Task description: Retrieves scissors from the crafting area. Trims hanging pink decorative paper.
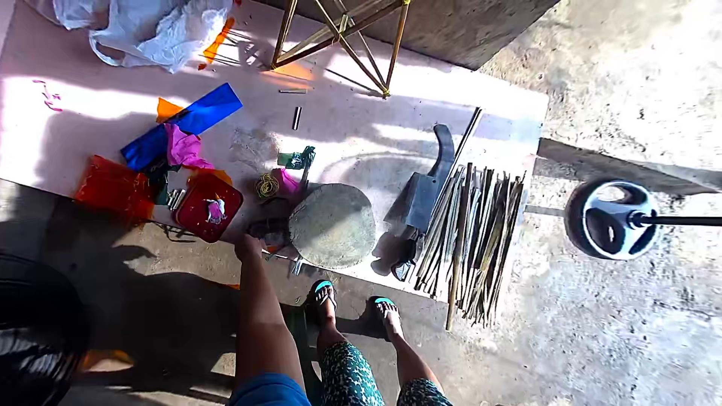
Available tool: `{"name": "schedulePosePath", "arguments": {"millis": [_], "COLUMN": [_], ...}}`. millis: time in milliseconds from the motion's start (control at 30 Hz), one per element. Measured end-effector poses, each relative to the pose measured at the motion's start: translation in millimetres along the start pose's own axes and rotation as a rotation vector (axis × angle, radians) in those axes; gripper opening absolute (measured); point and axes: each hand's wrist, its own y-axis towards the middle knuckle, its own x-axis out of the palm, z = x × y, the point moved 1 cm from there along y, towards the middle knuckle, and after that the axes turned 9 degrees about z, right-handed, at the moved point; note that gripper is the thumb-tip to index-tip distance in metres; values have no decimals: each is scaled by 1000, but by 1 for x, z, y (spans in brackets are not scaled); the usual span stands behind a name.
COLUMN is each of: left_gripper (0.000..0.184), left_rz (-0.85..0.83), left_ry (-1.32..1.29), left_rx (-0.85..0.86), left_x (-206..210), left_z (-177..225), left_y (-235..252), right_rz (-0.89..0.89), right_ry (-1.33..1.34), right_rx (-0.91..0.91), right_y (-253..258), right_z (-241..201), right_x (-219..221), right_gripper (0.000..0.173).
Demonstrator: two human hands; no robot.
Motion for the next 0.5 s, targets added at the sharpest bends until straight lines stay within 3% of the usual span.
{"name": "schedulePosePath", "arguments": {"millis": [33,100,167,267,333,400,500], "left_gripper": [42,39,30,26,26,23,18], "left_rz": [54,174,325,414,281,110,-52], "left_ry": [-45,-111,-236,-518,-667,-766,-847], "left_rx": [27,100,181,299,398,548,795], "left_x": [-6,-31,-65,-120,-147,-158,-155], "left_z": [-2,-6,-12,-5,20,45,73], "left_y": [-2,-15,-43,-108,-173,-245,-340], "right_rz": [22,287,252,410,570,592,558], "right_ry": [30,94,27,80,199,364,555], "right_rx": [-80,-470,-460,-581,-695,-732,-706], "right_y": [5,12,-4,-1,4,-4,-23], "right_z": [9,93,116,64,13,-32,-49], "right_x": [7,42,37,30,22,8,-7], "right_gripper": [39,35,36,33,36,36,36]}}
